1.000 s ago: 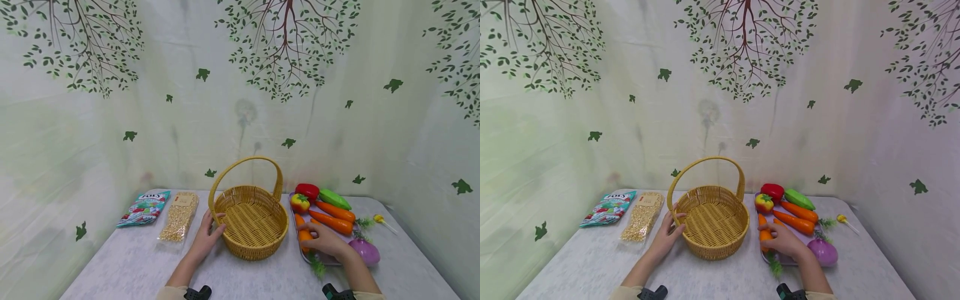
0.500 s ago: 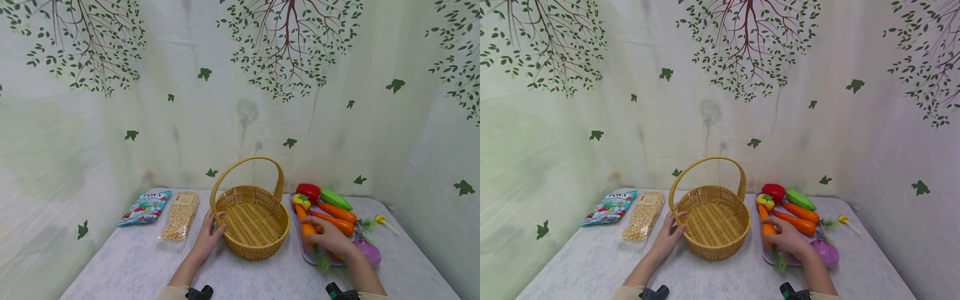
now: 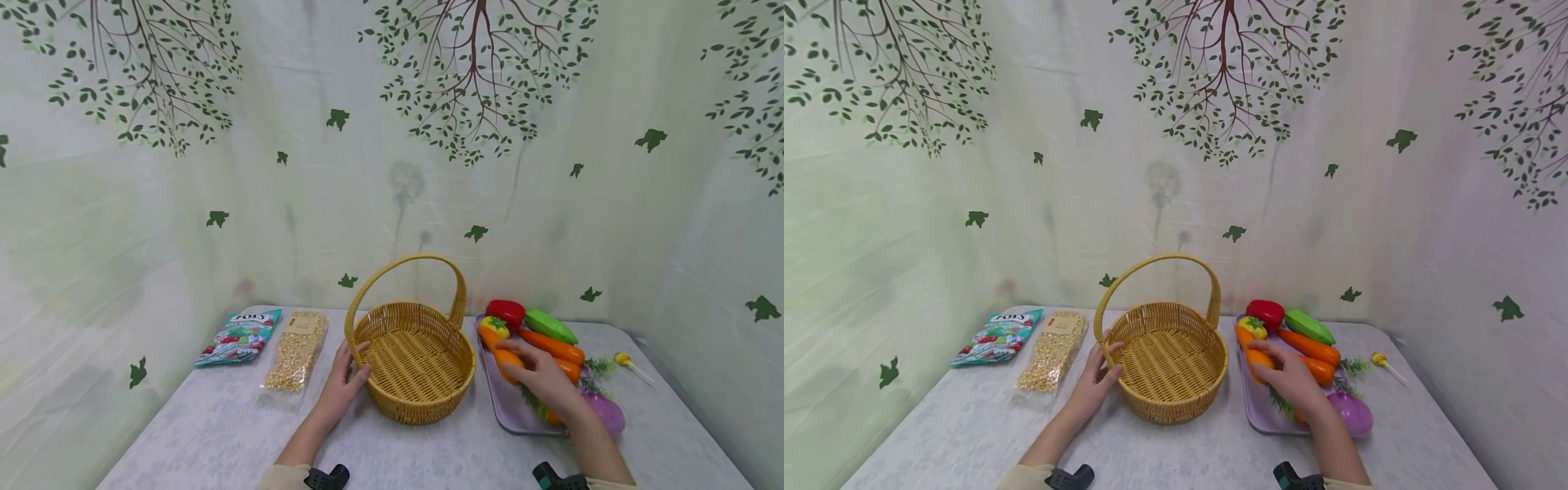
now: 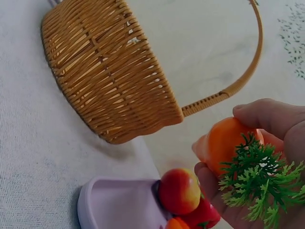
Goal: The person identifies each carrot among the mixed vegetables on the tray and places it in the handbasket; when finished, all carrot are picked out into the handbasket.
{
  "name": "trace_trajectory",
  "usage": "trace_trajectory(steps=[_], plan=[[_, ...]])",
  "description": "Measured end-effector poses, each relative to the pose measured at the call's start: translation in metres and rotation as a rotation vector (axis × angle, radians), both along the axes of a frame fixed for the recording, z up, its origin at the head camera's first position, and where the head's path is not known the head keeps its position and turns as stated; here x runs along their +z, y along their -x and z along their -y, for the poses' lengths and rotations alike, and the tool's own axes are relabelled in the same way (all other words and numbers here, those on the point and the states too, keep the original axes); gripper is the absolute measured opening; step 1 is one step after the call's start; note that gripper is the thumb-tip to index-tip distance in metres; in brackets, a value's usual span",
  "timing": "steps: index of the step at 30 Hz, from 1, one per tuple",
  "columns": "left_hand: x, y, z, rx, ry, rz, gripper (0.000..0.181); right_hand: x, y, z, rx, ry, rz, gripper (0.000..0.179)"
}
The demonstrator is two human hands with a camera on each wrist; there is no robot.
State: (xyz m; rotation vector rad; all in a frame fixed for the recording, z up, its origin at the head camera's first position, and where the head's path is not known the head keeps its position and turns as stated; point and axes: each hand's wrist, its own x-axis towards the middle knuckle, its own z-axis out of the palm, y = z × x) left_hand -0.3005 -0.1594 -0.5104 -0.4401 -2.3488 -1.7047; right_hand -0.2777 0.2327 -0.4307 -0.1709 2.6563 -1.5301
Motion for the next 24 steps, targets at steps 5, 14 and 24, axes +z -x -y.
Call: trace_trajectory(steps=[5, 14, 24], plan=[[-0.001, 0.001, 0.000, 0.000, 0.011, 0.002, 0.053, 0.006, -0.001, 0.000, 0.005, 0.037, -0.015, 0.050], [-0.002, 0.003, -0.001, -0.012, 0.013, -0.019, 0.057, 0.017, -0.006, 0.001, 0.085, 0.078, -0.012, 0.053], [-0.001, 0.001, 0.000, -0.007, 0.013, -0.012, 0.056, 0.022, -0.001, 0.029, 0.190, 0.137, 0.035, 0.052]])
